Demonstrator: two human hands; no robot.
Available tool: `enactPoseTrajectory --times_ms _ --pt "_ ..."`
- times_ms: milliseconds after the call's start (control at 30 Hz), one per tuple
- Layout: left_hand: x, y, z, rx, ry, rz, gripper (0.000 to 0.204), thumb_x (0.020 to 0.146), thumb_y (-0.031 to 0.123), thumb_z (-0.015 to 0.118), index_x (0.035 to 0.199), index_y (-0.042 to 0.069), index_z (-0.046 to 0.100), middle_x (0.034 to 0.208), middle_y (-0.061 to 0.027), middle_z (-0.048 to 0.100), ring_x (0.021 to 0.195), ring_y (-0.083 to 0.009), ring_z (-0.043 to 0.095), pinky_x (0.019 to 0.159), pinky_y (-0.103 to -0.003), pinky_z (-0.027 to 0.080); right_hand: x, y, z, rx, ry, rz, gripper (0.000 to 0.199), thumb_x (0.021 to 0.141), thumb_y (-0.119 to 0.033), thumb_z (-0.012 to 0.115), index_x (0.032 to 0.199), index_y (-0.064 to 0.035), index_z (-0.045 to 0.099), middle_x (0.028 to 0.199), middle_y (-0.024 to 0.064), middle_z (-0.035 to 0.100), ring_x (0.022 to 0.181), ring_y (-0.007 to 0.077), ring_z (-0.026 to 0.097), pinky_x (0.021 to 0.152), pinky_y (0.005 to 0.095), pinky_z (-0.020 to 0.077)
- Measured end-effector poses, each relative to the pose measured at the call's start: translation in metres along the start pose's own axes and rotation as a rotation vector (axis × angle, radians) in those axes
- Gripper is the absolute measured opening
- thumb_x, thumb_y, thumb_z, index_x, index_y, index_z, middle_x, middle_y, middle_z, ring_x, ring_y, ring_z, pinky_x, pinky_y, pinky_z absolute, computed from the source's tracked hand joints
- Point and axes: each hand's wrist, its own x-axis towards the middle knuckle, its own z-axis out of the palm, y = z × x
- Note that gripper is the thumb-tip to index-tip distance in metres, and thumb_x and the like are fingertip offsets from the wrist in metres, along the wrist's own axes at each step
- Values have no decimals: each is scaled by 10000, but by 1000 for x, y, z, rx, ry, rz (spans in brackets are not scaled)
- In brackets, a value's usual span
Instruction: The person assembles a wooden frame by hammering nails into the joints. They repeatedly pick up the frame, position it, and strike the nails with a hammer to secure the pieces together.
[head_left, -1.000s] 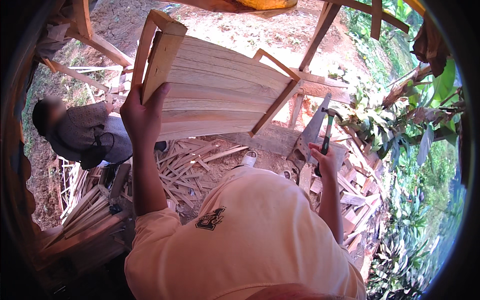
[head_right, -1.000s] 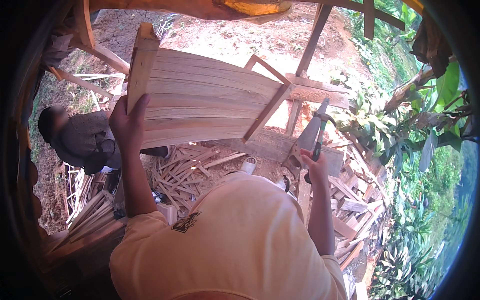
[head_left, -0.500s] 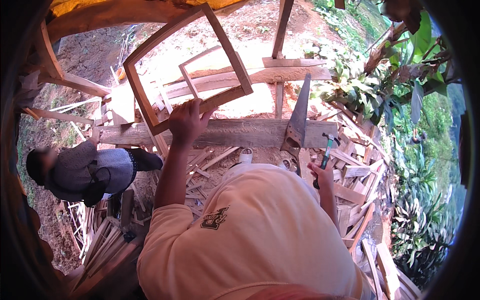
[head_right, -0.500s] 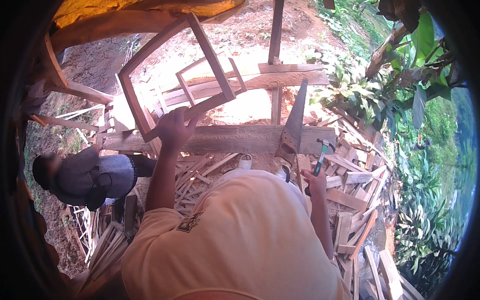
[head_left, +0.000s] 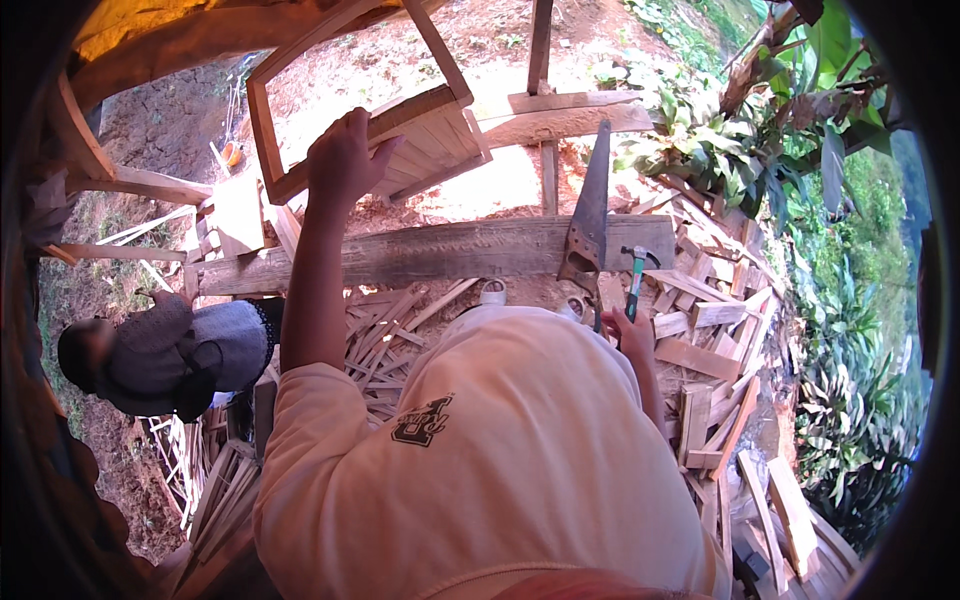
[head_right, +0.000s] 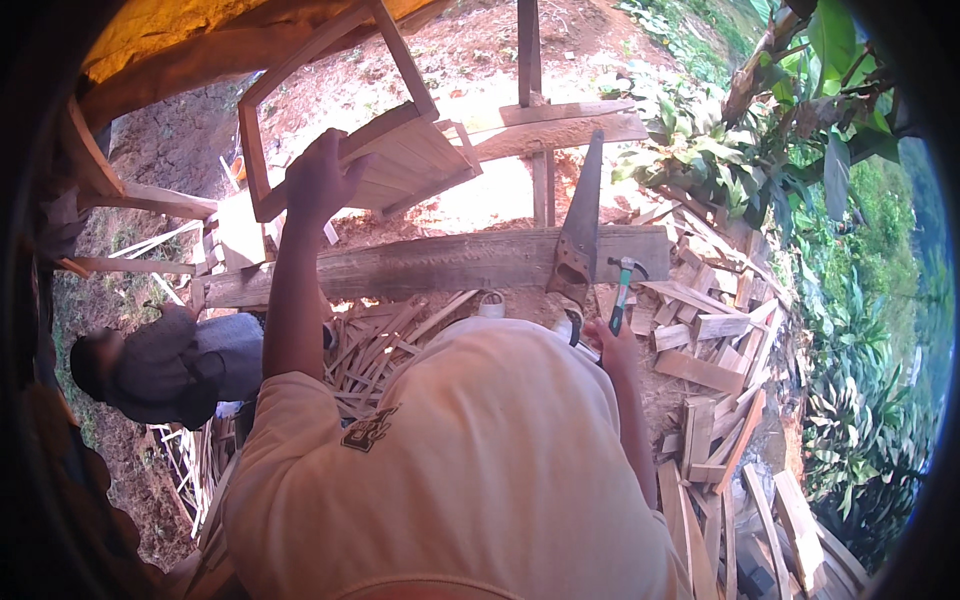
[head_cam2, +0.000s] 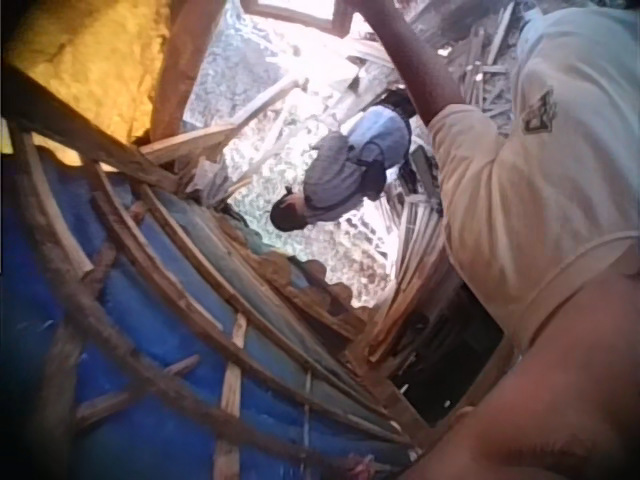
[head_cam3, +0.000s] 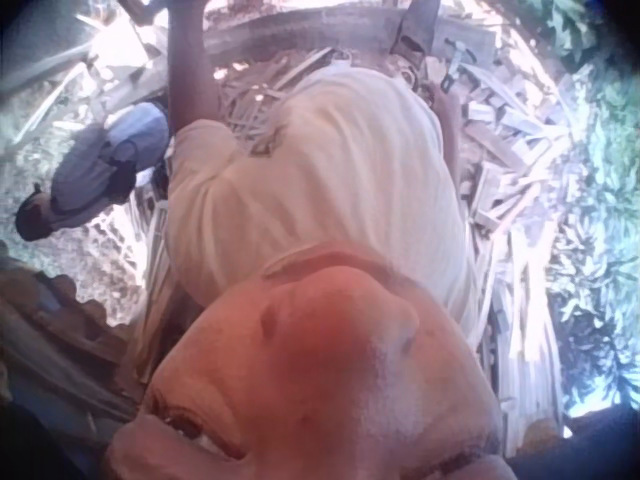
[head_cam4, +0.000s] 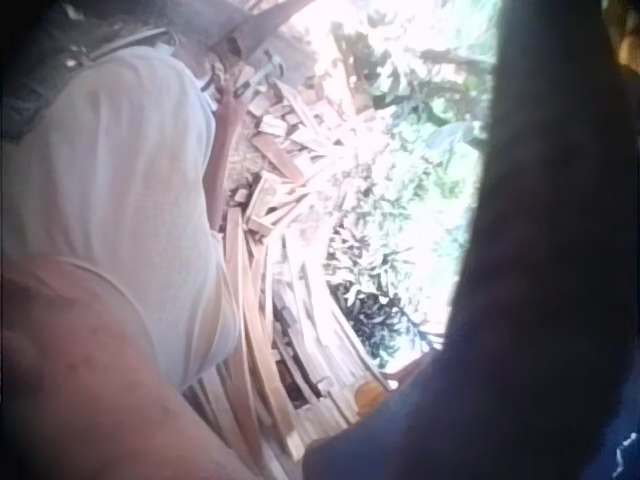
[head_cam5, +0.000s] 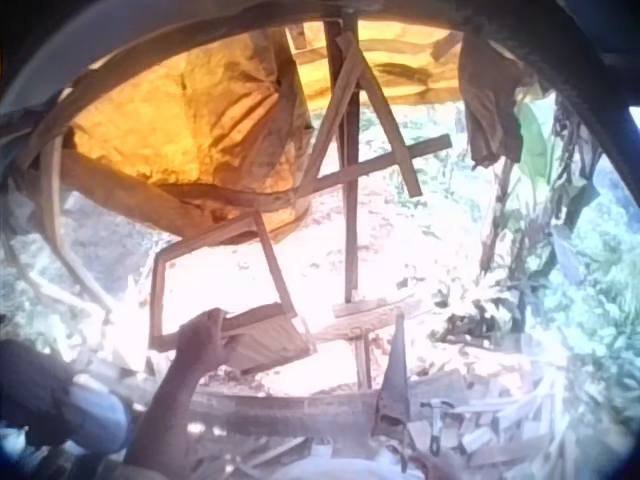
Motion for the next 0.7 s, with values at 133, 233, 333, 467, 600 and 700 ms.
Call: enactPoseTrajectory --times_ms 133,233,333,467,600,700 --pt "14 -9 1 -12 -165 -73 535 898 588 751 955 78 599 750 -134 713 693 -311 739 621 -437 576 -8 3 -3 27 53 1 219 1047 -196 642 1102 15 655 990 130 777 882 175 761 710 268 571" --pt "6 -22 -15 -14 -103 -67 514 874 561 789 946 83 616 745 -128 719 684 -312 740 622 -430 572 3 10 -1 27 51 -11 236 1053 -223 629 1062 3 697 980 105 784 870 161 752 724 282 556" --pt "17 -26 -37 -109 -30 -7 498 852 517 828 955 71 633 751 -128 717 692 -321 739 626 -425 568 1 10 -6 40 92 -32 242 1060 -228 617 1040 -5 710 977 105 785 872 161 756 722 278 554" --pt "13 -47 -69 -158 13 -47 469 842 472 852 932 58 651 784 -137 737 747 -340 755 648 -418 574 21 -5 -1 3 70 -91 224 1045 -225 642 1046 -7 691 985 108 784 878 166 760 725 269 559" --pt "9 -77 -82 -183 61 -168 424 853 412 859 954 37 689 785 -147 742 762 -333 763 648 -398 573 44 -31 19 -17 35 -135 218 1027 -230 675 1043 -12 677 983 99 785 887 160 754 743 283 551" --pt "3 -94 -103 -196 135 -287 416 871 398 855 959 23 700 775 -137 737 729 -278 757 648 -370 559 64 -48 36 -84 -6 -169 273 1038 -303 681 1097 -36 670 1021 86 784 961 156 747 795 285 541"
